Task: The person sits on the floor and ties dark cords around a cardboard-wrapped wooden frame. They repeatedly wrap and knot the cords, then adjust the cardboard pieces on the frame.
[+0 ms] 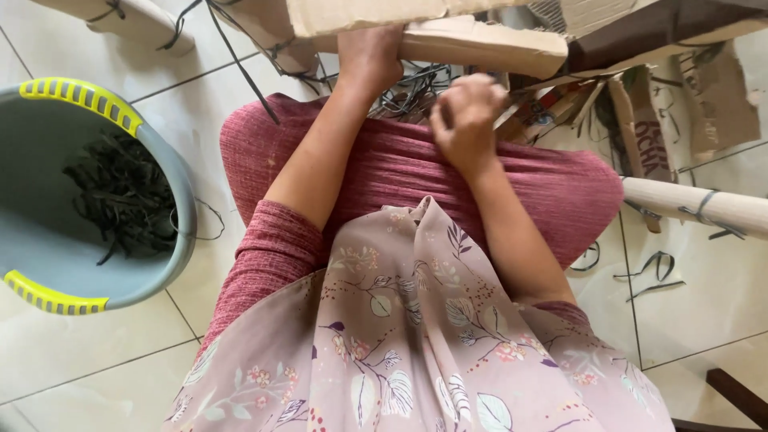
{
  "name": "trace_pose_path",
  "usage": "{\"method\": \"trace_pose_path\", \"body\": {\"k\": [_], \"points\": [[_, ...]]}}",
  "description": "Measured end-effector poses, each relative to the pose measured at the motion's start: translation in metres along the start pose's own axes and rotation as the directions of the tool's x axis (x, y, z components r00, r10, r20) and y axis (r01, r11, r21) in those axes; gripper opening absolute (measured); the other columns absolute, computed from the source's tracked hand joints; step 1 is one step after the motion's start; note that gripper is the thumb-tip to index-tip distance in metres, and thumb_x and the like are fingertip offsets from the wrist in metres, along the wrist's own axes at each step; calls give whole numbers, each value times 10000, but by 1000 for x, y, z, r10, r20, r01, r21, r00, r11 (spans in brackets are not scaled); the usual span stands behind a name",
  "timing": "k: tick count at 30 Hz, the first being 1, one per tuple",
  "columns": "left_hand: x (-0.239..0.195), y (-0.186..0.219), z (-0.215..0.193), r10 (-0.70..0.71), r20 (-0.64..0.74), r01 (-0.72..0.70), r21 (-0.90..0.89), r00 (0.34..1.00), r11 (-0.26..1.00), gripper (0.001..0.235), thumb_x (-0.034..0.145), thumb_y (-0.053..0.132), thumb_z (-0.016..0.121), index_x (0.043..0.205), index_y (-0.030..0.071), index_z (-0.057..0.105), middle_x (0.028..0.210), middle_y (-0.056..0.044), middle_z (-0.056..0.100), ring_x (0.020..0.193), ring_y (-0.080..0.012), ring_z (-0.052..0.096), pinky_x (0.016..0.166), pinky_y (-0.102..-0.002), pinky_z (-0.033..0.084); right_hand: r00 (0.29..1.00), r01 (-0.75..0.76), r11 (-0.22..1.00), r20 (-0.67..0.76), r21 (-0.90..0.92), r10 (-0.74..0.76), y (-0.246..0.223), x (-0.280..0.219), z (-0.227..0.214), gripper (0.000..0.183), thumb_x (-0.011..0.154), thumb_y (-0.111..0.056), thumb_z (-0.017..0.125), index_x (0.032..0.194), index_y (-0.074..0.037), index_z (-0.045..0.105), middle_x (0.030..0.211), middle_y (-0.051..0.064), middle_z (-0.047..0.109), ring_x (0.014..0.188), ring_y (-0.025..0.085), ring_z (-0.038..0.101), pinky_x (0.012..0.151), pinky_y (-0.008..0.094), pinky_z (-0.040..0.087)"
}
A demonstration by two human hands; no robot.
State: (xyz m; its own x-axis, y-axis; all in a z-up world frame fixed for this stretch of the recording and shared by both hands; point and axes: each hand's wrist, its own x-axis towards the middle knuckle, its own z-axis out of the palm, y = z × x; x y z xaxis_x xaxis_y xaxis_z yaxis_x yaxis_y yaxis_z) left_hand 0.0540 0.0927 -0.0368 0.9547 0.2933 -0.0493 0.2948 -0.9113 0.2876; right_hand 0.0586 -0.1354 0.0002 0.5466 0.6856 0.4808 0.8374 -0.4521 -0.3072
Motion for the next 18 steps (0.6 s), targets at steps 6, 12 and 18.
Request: {"method": "trace_pose_path", "body": {"k": [6,12,18], "points": [[2,-17,51,-32,51,34,-43,998,999,273,753,183,586,958,236,759,753,-26,743,714,-374,717,533,-528,557,332,-698,714,905,47,265,-36,-12,68,227,1042,-178,414,1184,-150,589,852,136,647,679,283,598,586,405,438],[2,-14,51,-94,201,108,-63,975,992,272,849,195,515,981,230,750,801,-9,738,744,-328,704,574,-484,538,699,-560,827,567,55,436,-15,-12,109,192,975,-239,632,1132,-135,592,895,149,769,808,418,721,685,551,537],[0,-10,38,-81,266,106,-79,960,991,265,813,205,548,1022,218,711,802,10,715,718,-283,675,585,-442,523,841,-498,857,318,135,438,-4,-16,130,180,933,-201,735,1067,-136,635,741,155,742,696,434,718,563,550,541]]}}
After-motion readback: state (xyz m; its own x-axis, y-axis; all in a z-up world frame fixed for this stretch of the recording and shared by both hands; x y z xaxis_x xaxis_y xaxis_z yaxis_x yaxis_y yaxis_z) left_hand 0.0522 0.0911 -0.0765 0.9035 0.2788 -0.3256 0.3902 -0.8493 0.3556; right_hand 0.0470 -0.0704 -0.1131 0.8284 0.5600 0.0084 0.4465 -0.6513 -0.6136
